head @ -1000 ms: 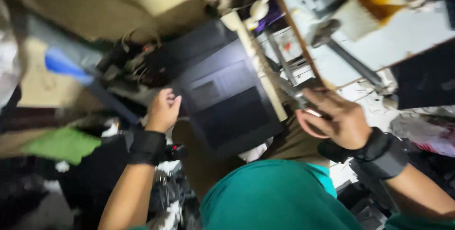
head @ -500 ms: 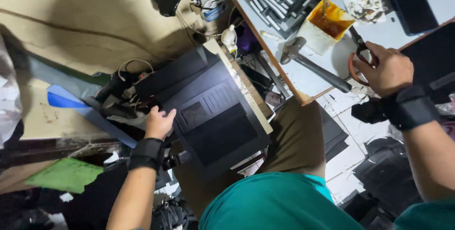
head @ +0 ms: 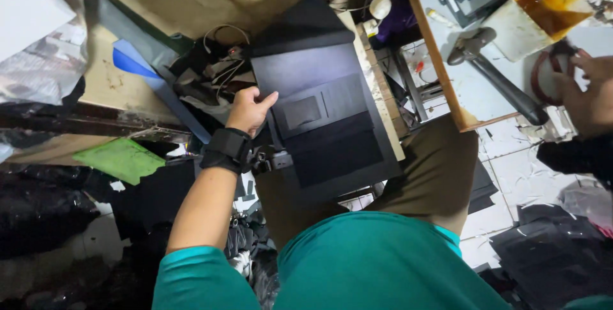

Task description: Assembling a leather wallet by applying adhesive, positioning a plastic window, and hammering the edges to secure the bond.

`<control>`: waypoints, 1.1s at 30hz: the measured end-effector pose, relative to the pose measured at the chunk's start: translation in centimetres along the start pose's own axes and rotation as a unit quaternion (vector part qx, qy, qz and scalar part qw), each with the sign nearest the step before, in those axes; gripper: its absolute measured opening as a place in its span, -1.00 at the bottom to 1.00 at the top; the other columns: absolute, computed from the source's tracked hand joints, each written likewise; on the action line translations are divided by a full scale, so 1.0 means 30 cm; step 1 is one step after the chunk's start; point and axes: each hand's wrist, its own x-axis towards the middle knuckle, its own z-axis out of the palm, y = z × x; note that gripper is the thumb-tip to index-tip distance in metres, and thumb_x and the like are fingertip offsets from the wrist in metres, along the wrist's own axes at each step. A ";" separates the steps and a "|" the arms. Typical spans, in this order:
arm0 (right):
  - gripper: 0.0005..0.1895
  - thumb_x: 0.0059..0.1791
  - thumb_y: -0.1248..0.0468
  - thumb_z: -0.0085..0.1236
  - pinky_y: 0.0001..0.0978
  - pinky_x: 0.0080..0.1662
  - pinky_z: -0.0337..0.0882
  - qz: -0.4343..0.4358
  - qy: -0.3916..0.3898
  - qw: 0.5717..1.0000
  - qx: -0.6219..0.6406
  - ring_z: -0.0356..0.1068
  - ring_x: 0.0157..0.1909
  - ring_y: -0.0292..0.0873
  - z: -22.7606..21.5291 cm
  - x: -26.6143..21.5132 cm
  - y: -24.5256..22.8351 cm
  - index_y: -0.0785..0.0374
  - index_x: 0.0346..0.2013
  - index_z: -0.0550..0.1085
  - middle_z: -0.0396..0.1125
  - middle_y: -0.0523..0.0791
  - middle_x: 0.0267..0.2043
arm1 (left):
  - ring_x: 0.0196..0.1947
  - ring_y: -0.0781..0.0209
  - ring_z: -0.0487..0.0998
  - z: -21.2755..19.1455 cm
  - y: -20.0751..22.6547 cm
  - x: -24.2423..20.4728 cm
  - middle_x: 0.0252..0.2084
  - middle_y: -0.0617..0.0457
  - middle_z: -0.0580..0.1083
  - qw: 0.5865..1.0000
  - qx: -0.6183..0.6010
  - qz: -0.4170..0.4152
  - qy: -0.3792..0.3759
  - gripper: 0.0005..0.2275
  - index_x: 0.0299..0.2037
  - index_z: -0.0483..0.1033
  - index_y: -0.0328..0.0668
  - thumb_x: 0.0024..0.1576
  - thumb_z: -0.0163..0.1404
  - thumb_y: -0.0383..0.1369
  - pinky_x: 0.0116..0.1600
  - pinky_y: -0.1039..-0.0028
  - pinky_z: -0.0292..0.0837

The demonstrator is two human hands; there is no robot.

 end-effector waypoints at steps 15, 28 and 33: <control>-0.78 0.01 0.00 0.18 -0.29 -0.14 0.56 -0.014 -0.221 0.975 -0.005 0.55 -0.20 -0.13 0.246 0.105 -1.063 -0.18 -0.07 0.58 0.47 -0.30 -0.24 | -0.27 -0.37 0.64 -0.124 0.114 -0.410 -0.21 -0.47 0.46 0.896 -0.316 -0.304 0.071 -0.56 0.00 0.44 -0.68 0.11 0.28 -0.36 -0.30 0.17 0.63; -0.79 0.17 -0.03 0.25 -0.17 -0.08 0.55 0.032 -0.065 0.995 -0.070 0.55 -0.14 -0.07 0.167 0.424 -0.788 -0.08 0.01 0.62 0.45 -0.25 -0.27 | -0.22 -0.18 0.69 -0.014 -0.202 -0.721 -0.25 -0.36 0.53 0.860 -0.359 -0.357 -0.062 -0.69 -0.04 0.55 -0.66 0.26 0.09 -0.37 -0.02 0.10 0.65; -0.74 0.11 0.24 0.08 0.16 -0.13 0.38 0.025 -0.189 0.981 -0.018 0.44 -0.17 0.35 0.103 0.575 -0.857 0.32 0.02 0.55 0.47 0.19 -0.12 | -0.22 -0.03 0.68 -0.019 -0.223 -0.729 -0.29 -0.26 0.60 0.870 -0.380 -0.304 -0.076 -0.74 -0.17 0.60 -0.56 0.22 0.06 -0.36 0.01 0.26 0.67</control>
